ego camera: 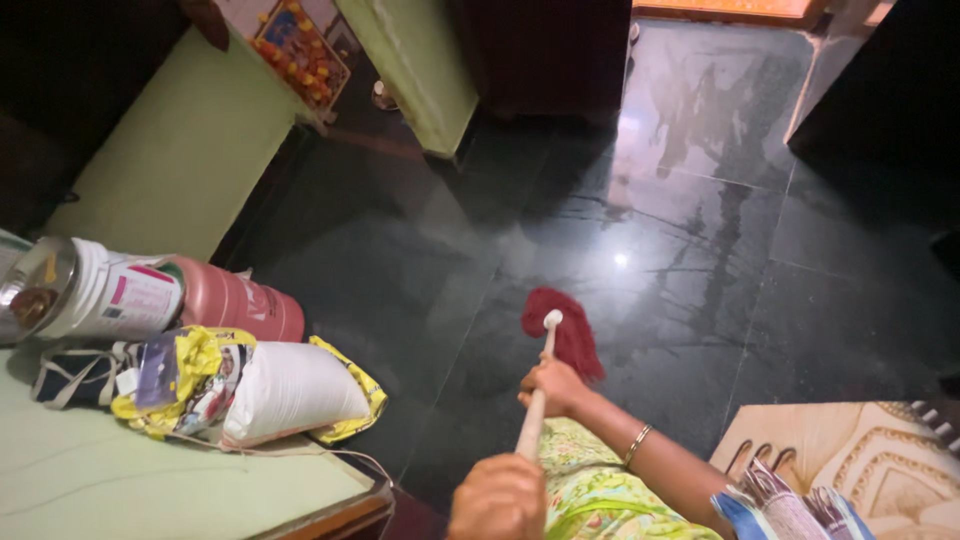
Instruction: The person mops a dark floor using a mop with a red head, moving the mop back and forth across the surface in a hallway area.
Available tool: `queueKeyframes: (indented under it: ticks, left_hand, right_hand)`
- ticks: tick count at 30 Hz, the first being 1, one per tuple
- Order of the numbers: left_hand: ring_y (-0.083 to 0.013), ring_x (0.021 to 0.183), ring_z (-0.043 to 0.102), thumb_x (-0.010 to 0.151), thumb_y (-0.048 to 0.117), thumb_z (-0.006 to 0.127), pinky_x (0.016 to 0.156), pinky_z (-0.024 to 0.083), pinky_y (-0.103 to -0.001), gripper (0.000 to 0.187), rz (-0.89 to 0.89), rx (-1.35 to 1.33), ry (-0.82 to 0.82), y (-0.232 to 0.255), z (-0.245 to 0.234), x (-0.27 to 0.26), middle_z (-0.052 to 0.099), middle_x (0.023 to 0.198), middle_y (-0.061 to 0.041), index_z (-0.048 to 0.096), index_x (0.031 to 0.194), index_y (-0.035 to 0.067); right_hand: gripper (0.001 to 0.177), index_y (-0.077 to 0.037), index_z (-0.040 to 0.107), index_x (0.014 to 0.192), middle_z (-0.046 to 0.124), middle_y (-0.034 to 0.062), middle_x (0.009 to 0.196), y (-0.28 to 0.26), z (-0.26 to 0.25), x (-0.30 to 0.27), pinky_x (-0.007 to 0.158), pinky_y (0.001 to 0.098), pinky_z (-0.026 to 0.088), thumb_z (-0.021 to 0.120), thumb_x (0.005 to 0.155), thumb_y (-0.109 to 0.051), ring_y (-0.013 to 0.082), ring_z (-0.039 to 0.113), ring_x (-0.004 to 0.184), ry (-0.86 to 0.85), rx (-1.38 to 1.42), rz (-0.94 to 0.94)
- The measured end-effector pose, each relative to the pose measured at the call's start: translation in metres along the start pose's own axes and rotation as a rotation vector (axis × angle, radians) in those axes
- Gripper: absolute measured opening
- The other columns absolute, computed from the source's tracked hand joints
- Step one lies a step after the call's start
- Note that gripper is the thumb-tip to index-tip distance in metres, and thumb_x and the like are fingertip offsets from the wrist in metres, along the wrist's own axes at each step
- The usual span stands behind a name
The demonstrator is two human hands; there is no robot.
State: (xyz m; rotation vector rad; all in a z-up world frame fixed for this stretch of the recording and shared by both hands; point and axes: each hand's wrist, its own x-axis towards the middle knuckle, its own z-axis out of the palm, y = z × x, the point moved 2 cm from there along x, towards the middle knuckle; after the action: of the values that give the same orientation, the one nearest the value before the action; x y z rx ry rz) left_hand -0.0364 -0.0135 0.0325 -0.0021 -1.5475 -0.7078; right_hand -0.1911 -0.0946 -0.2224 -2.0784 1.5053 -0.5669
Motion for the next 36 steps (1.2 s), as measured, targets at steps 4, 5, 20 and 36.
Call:
queueKeyframes:
  ticks: [4,5,20,36]
  left_hand:
    - [-0.0269,0.057,0.058,0.105,0.031,0.046,0.065,0.052,-0.042,0.047,-0.115,-0.266,-0.371,-0.047,-0.002,0.070,0.051,0.064,-0.007,0.047,0.067,0.003]
    - [-0.0282,0.056,0.056,0.106,0.031,0.048,0.063,0.049,-0.042,0.048,-0.165,-0.306,-0.375,-0.062,0.002,0.083,0.051,0.063,-0.008,0.047,0.067,0.003]
    - [-0.0315,0.059,0.054,0.079,0.012,0.058,0.062,0.046,-0.042,0.019,-0.381,-0.284,-0.454,-0.271,-0.005,0.068,0.049,0.064,-0.011,0.045,0.067,0.003]
    - [-0.0125,0.056,0.042,0.091,0.028,0.062,0.072,0.041,-0.038,0.039,-0.770,-0.619,0.107,-0.241,-0.058,0.211,0.047,0.058,-0.003,0.043,0.067,0.003]
  right_hand:
    - [0.023,-0.018,0.076,0.079,0.073,0.0047,0.090,0.065,-0.025,0.039,0.099,0.0550,0.044,0.075,0.078,-0.041,0.0284,0.065,0.100,0.080,-0.110,0.223]
    - [0.024,-0.019,0.077,0.083,0.075,0.0029,0.094,0.079,-0.034,0.051,0.102,0.0641,0.037,0.077,0.077,-0.042,0.0246,0.066,0.106,0.160,-0.167,0.210]
    - [0.033,-0.012,0.067,0.079,0.066,0.0099,0.089,0.178,-0.112,0.156,0.074,0.0478,0.050,0.081,0.079,-0.041,0.0354,0.064,0.087,0.435,-0.133,0.258]
    - [0.036,-0.009,0.046,0.060,0.047,0.0121,0.056,0.050,-0.171,0.187,0.048,0.0472,0.037,0.075,0.082,-0.014,0.0349,0.050,0.049,0.901,-0.052,-0.214]
